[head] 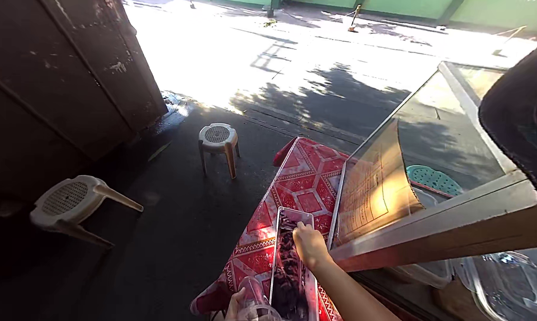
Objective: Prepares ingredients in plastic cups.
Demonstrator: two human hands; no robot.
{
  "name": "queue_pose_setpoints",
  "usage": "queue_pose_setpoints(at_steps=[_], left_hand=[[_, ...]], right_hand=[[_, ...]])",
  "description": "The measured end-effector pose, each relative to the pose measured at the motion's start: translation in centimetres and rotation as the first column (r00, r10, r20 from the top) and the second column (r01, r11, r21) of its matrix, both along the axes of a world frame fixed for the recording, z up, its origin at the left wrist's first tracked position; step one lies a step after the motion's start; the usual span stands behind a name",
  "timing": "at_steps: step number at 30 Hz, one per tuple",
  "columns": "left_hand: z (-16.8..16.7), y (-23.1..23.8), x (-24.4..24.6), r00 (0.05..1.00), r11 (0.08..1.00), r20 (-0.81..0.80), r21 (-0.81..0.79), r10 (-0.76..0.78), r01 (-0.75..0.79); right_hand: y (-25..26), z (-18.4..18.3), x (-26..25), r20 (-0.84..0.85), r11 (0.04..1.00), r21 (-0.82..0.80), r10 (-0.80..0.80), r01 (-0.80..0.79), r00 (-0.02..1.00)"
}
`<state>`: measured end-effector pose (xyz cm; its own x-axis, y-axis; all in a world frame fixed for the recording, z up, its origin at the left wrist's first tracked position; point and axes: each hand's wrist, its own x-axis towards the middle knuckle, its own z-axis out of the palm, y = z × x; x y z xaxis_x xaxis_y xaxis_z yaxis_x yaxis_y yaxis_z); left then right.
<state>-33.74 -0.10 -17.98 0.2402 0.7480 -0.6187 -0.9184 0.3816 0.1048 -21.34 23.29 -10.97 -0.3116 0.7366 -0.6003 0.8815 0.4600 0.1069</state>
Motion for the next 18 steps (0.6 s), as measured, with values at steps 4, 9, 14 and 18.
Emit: queue_pose_setpoints(at_steps=[4,9,14,18], left_hand=[[0.2,-0.7,0.3,1.0,0.999,0.006,-0.029,0.029,-0.029],[0.3,-0.8,0.4,0.999,0.997,0.028,-0.071,0.033,-0.03],[1.7,-0.6,0.0,0.992,0.994,-0.129,-0.11,-0.009,-0.005],[2.6,0.4,-0.6,0.979,0.983,-0.199,-0.162,0.052,-0.085]], right_hand=[[-3.9,0.2,1.8,-0.088,0.997,-0.057,-0.065,0.06,0.994],[-8.3,0.4,4.1,-0.095,0.984,-0.143,0.096,-0.109,0.991],[-7.6,2.1,4.9,-0.074,0.998,-0.058,0.013,-0.018,0.997],[-7.4,1.5,5.3,-0.045,0.999,0.033,-0.033,0.035,0.998]])
